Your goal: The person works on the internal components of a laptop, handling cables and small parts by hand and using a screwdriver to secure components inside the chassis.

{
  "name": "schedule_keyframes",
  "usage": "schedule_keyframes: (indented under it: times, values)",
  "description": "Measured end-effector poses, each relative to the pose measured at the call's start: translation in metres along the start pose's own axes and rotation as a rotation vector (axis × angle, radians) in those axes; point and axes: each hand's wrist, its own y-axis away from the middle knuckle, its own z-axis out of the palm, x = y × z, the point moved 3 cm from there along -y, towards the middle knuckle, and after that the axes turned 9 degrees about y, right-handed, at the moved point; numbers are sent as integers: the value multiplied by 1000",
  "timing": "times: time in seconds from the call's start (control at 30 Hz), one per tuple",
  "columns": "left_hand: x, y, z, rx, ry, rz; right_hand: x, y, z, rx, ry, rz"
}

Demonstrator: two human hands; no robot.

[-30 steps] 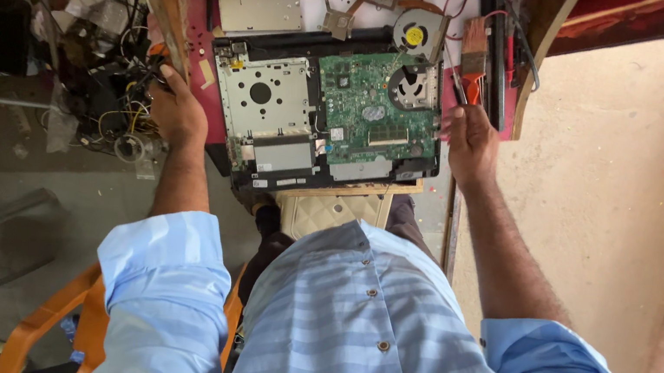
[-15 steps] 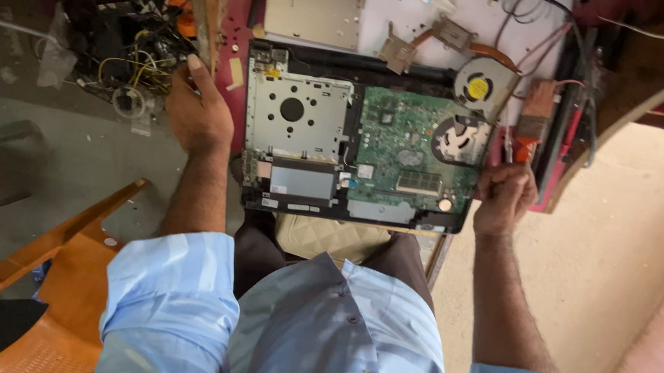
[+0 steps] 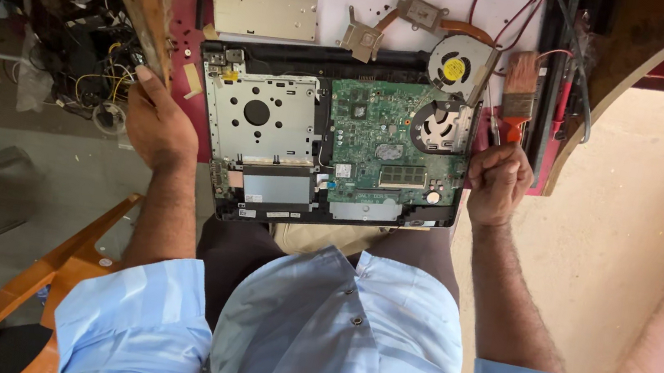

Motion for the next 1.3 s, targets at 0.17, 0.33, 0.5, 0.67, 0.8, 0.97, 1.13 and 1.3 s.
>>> schedule_keyframes:
  times: [0.17, 0.33, 0.5, 0.67, 0.8, 0.97, 1.13, 1.3]
  values:
    - [6, 2, -2, 3, -7, -4, 0, 0, 0, 8, 29, 34]
    - [5, 0, 0, -11, -8, -22, -1, 2, 3, -6, 17, 1]
    - [2, 1, 1, -11, 3, -25, 6, 0, 0, 18, 64, 22]
    - [-3, 5, 1, -8, 85, 130, 8, 3, 0, 5, 73, -136]
    - [-11, 7, 2, -22, 140, 205, -1, 14, 5, 36, 65, -200]
    - [-20, 10, 3, 10, 94, 279, 1, 20, 9, 78, 63, -249]
    - [-18, 16, 4, 28, 23, 304, -1, 21, 8, 43, 72, -315]
    - [-7, 22, 5, 33, -79, 311, 4, 13, 4, 79, 51, -407]
